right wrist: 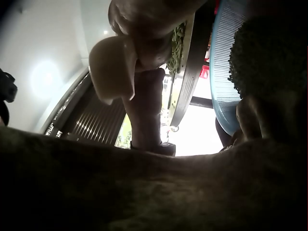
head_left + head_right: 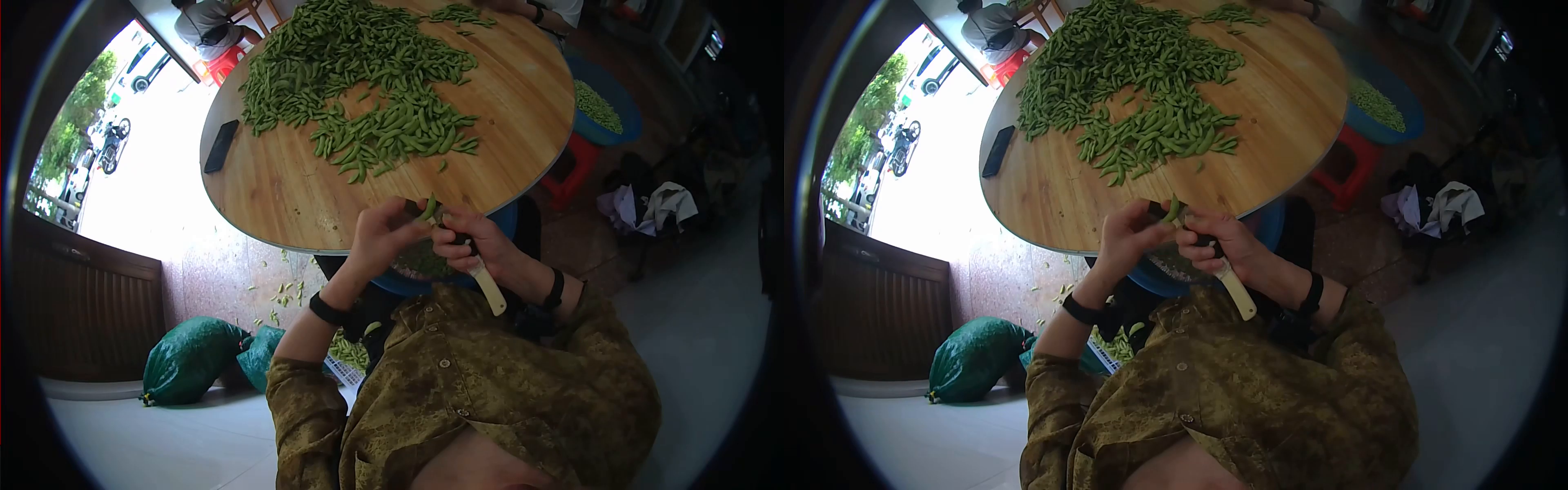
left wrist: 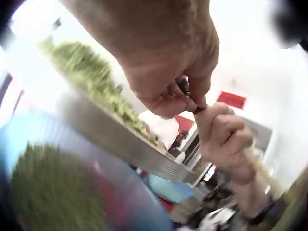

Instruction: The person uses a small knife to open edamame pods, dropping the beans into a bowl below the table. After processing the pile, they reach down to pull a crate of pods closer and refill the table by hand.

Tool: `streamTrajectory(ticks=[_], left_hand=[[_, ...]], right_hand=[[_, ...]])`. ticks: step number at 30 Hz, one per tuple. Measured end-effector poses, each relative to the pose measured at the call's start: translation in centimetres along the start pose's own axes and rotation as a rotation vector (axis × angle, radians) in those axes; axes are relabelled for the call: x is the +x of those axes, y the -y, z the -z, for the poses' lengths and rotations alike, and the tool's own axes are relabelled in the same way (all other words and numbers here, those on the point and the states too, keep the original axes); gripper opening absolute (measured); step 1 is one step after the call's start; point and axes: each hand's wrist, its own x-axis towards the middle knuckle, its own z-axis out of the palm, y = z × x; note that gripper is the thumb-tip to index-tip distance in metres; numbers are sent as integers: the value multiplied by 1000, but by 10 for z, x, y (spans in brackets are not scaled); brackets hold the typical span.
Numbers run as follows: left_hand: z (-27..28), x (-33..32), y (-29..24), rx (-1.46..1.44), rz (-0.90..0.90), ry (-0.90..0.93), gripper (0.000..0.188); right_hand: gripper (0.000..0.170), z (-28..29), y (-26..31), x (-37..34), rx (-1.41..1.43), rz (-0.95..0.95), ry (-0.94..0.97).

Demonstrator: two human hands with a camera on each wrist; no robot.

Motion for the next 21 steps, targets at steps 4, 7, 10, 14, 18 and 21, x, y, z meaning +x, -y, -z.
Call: streamTrajectory(ticks=[4, 7, 10, 14, 18, 21], left_hand=[[0, -3, -20, 675, -441, -82, 20], [-2, -6, -22, 814, -556, -121, 21], [-4, -5, -22, 292, -137, -80, 17], [-9, -2, -14, -577, 250, -39, 14], [-16, -1, -7, -840, 292, -9, 19], [-17, -1, -3, -620, 333, -35, 20]], right_hand=[[30, 9, -4, 4, 60, -41, -9], [29, 6, -3, 4, 87, -28, 50], [28, -1, -3, 1, 84, 3, 110], [27, 0, 2, 3, 3, 37, 73], [23, 2, 4, -1, -139, 97, -21], [18, -3, 4, -3, -340, 192, -152]])
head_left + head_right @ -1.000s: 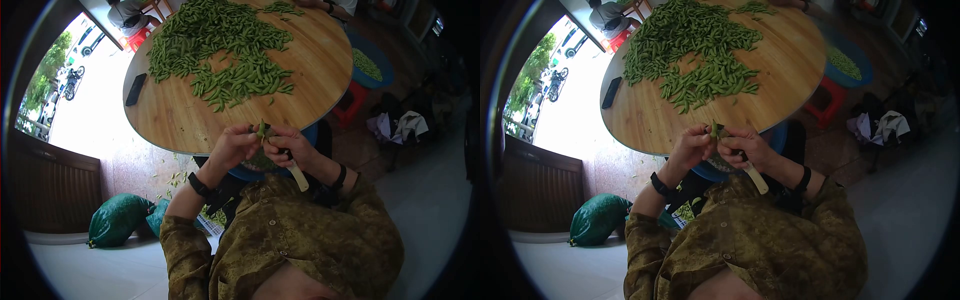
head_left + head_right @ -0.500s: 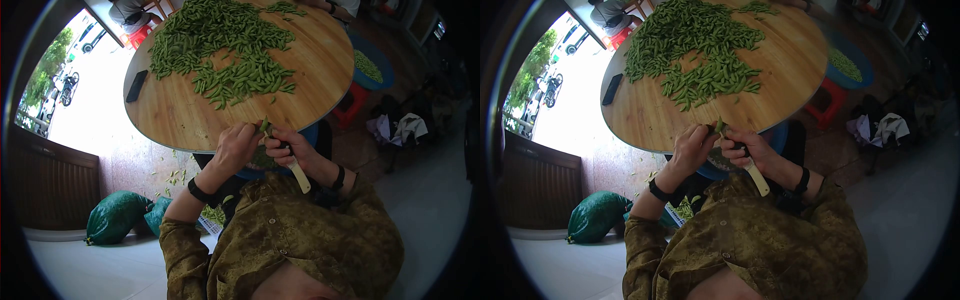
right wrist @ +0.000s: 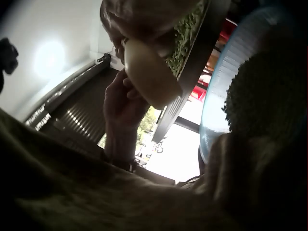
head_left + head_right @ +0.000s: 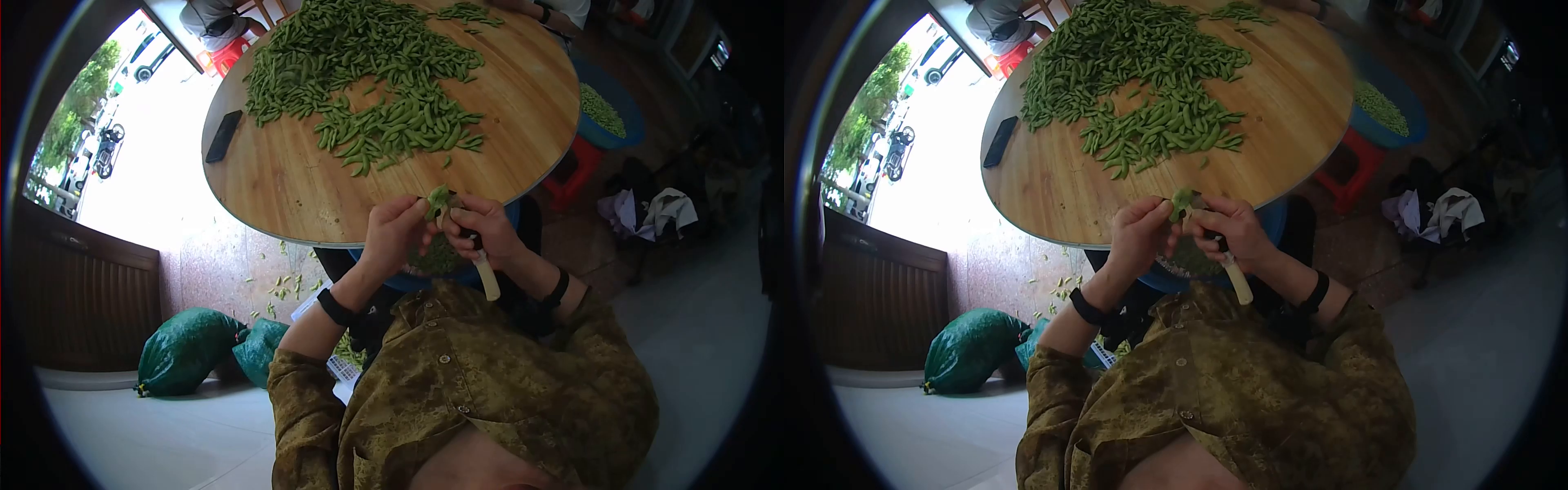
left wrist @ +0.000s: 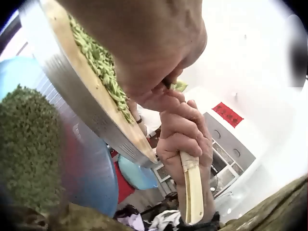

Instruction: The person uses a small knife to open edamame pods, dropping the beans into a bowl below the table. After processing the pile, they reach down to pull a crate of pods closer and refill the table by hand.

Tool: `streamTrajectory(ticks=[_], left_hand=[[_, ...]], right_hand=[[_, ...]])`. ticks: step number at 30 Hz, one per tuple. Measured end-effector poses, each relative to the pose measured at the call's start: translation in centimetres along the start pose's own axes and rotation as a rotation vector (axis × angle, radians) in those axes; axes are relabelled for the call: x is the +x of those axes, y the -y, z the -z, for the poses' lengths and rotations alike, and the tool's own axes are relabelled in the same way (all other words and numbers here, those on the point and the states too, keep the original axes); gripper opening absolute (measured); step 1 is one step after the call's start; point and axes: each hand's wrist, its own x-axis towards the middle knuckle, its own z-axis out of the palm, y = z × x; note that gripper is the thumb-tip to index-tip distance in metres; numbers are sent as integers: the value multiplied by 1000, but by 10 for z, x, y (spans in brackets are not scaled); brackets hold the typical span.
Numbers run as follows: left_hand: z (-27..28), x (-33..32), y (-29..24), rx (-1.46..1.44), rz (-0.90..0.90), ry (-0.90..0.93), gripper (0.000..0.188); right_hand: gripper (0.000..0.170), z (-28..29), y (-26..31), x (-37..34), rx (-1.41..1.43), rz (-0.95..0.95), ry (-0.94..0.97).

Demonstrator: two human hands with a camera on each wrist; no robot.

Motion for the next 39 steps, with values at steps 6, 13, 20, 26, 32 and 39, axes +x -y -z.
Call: streamTrajectory(ticks=[6, 13, 20, 26, 32, 39], left_hand=[[0, -7, 8, 307, -81, 11, 22], [-1, -11, 7, 349, -148, -32, 18], [-2, -13, 3, 349, -99, -2, 17], [0, -5, -7, 420, -70, 111, 30], [-1, -12, -16, 479, -10, 259, 37], [-3, -17, -5, 110, -27, 289, 25]], right_hand=[[11, 10, 8, 11, -288, 112, -139], [14, 7, 13, 10, -350, -21, -131], [10, 7, 8, 11, -188, -61, -142], [8, 7, 11, 9, -355, -166, -66], [8, 3, 8, -1, -373, -234, -32], [12, 0, 8, -4, -217, -297, -18]])
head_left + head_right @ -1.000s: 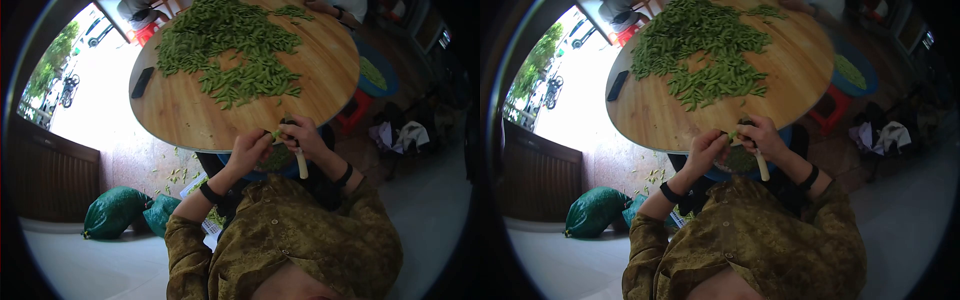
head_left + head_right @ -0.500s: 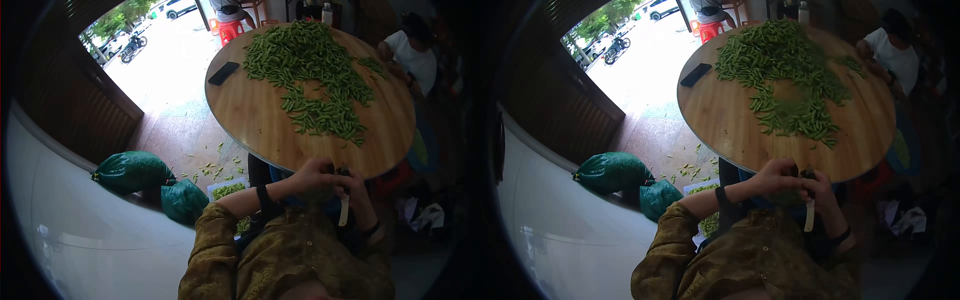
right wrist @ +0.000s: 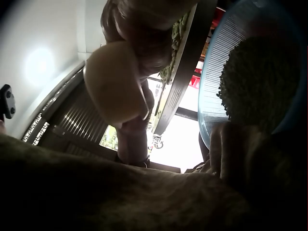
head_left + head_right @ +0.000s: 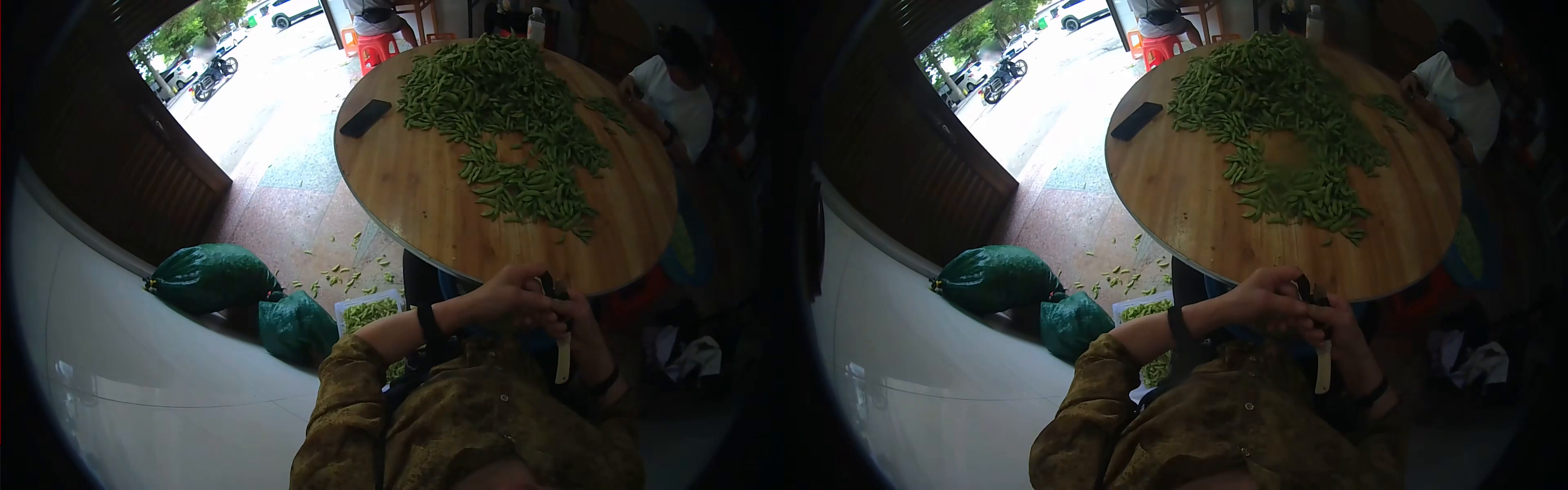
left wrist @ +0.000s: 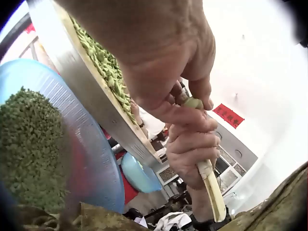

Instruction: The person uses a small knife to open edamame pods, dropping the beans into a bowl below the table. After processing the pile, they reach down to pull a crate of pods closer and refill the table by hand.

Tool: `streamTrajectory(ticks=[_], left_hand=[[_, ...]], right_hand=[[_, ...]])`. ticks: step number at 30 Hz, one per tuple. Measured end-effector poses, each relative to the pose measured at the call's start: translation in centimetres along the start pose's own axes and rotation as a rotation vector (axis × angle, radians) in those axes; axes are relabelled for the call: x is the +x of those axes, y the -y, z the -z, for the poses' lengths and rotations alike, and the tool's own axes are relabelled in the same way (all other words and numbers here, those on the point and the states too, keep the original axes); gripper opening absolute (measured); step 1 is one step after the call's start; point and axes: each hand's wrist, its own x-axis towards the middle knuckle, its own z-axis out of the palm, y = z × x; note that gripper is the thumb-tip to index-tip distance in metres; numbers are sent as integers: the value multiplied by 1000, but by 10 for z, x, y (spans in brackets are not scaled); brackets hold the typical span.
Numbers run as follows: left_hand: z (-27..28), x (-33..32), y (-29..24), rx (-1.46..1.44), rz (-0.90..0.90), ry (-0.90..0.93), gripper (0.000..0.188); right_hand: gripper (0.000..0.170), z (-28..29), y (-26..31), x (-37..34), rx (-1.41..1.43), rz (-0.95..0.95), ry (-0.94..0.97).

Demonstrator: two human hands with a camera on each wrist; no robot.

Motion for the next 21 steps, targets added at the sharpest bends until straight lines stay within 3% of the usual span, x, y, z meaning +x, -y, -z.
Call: streamTrajectory(ticks=[6, 8, 9, 10, 11, 12, 14, 15, 16, 19, 21], left_hand=[[-13, -4, 9, -333, 44, 34, 22], [-14, -5, 13, -28, 10, -147, 21], [-8, -3, 22, 62, 2, -141, 20], [-8, -2, 32, 253, -143, -205, 19], [-10, -4, 33, 174, -111, -182, 18], [-13, -4, 40, 428, -256, -260, 17], [-17, -1, 44, 447, -271, -279, 17], [-20, 2, 47, 370, -261, -305, 15], [-25, 2, 41, 150, -120, -298, 12], [-24, 7, 45, -22, -22, -312, 10], [-25, 4, 47, 22, 0, -330, 13]], right_hand=[[15, 2, -5, -2, 125, -9, 60], [14, 9, -11, 0, 32, -13, -12], [13, 11, -13, 1, -4, -11, -43], [11, 12, -14, 1, -43, -8, -81], [11, 12, -15, -1, -93, 43, -76], [11, 11, -14, -3, -147, 90, -73], [12, 5, -11, -8, -156, 139, -121], [12, 6, -9, -9, -183, 162, -147], [12, 10, -7, -9, -210, 179, -158], [12, 11, 0, -12, -360, 257, -168], [17, 7, -3, -15, -389, 276, -153]])
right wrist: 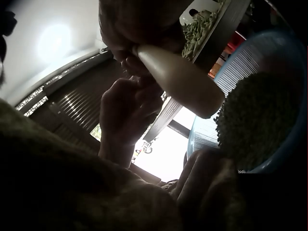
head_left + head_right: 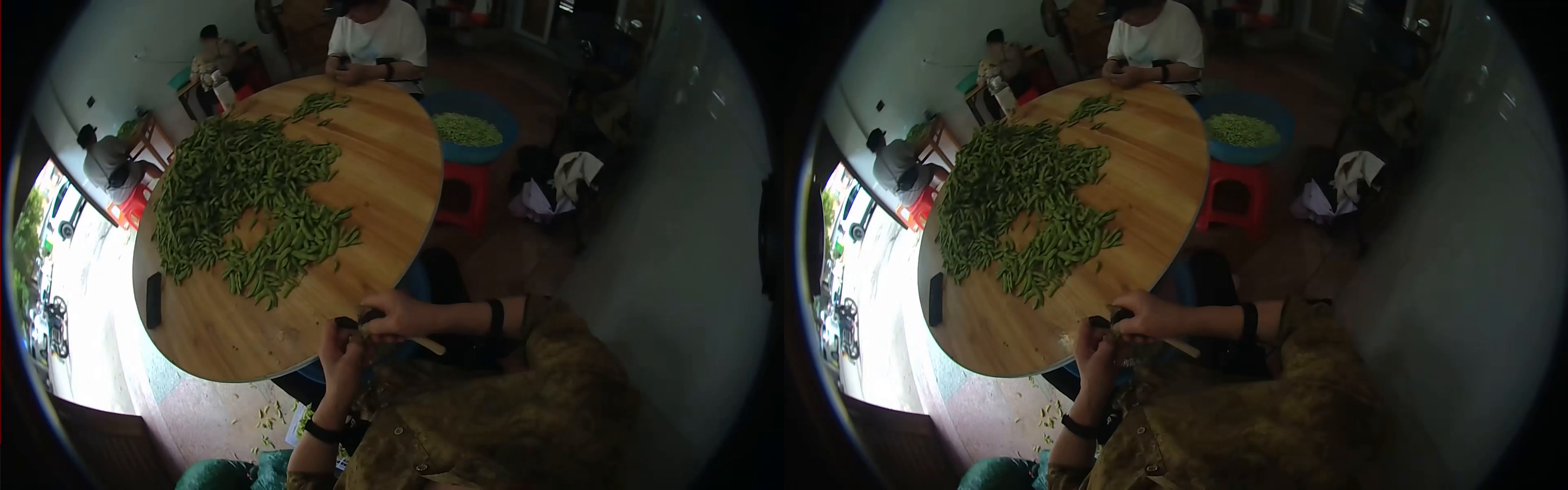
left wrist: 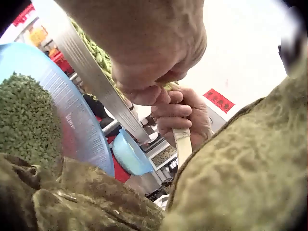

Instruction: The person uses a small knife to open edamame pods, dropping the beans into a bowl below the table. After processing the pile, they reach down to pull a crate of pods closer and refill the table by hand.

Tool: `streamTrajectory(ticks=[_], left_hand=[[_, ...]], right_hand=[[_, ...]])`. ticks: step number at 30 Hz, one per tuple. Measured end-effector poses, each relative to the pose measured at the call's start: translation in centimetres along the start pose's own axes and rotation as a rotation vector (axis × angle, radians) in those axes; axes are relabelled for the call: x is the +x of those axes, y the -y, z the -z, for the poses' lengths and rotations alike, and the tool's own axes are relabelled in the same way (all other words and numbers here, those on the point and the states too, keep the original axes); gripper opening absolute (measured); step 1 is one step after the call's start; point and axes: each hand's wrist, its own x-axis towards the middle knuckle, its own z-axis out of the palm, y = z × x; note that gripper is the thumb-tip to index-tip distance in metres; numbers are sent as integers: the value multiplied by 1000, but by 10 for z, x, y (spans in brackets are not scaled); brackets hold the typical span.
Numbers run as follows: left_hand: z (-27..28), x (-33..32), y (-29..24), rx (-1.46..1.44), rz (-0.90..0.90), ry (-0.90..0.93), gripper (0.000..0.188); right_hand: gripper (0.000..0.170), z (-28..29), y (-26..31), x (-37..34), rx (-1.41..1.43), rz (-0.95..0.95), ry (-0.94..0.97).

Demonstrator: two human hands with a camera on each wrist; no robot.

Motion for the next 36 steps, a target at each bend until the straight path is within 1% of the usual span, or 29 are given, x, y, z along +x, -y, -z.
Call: streamTrajectory(ticks=[2, 3, 5, 7, 9, 11, 13, 14, 16, 18, 20, 21, 23, 24, 26, 27, 29, 31, 33, 34, 35, 36], left_hand=[[0, 0, 2, 31, -55, -40, 18], [-1, 2, 4, 35, -48, -41, 18], [-3, 4, 7, -6, -110, -72, 22], [4, 6, 2, 52, 1, 33, 25], [8, 9, 3, 25, 44, 53, 24], [2, 9, 4, -77, 41, 47, 22], [6, 12, 5, 1, 32, 81, 19], [6, 12, 6, -2, 37, 46, 19], [2, 10, 7, 90, -13, 114, 21], [10, 10, 18, 59, 3, 133, 23], [20, 14, 26, 388, -76, 202, 25], [22, 12, 24, 386, -76, 197, 25], [22, 6, 20, 742, -419, 207, 22], [20, 4, 17, 741, -421, 203, 22], [15, 1, 10, 701, -407, 147, 21], [13, -1, 9, 701, -411, 138, 21], [10, -9, 8, 411, -259, 25, 21], [12, -17, 2, 400, -241, -12, 20], [20, -25, -11, 396, -234, -43, 19], [33, -34, -24, 675, -282, -62, 15], [46, -44, -38, 955, -326, -76, 12], [52, -53, -60, 1108, -312, -53, 10]], right_hand=[[20, -4, 1, -3, -87, 59, 39], [20, -1, -4, -1, -79, 57, 38], [22, 1, -19, 8, -421, 373, -56], [21, 3, 1, 2, -293, 135, -43], [21, 7, -16, 7, -483, 408, -49], [20, 3, -3, 1, -447, 217, -14], [16, 1, 0, 0, -334, 133, 12], [16, 0, 2, 1, -325, 125, 45], [7, 0, 3, -1, -168, 61, 25], [8, 3, 0, -1, -143, 64, 20], [8, 8, 7, 1, -125, 70, -12], [7, 14, 4, 4, -144, 130, -43], [8, 23, 6, 3, -150, 107, -53], [8, 26, 8, 3, -154, 85, -69], [8, 29, 2, 5, -158, 63, -33], [9, 27, -2, 6, -109, 43, -51], [9, 18, -12, 6, -53, 21, -57], [10, 4, -18, 9, 63, 10, 57], [11, -4, -14, 12, 85, 17, 62], [13, -6, -11, 13, 107, 14, 56], [19, -4, -6, 12, 88, -46, 36], [19, 0, -8, 12, 97, -37, 35]])
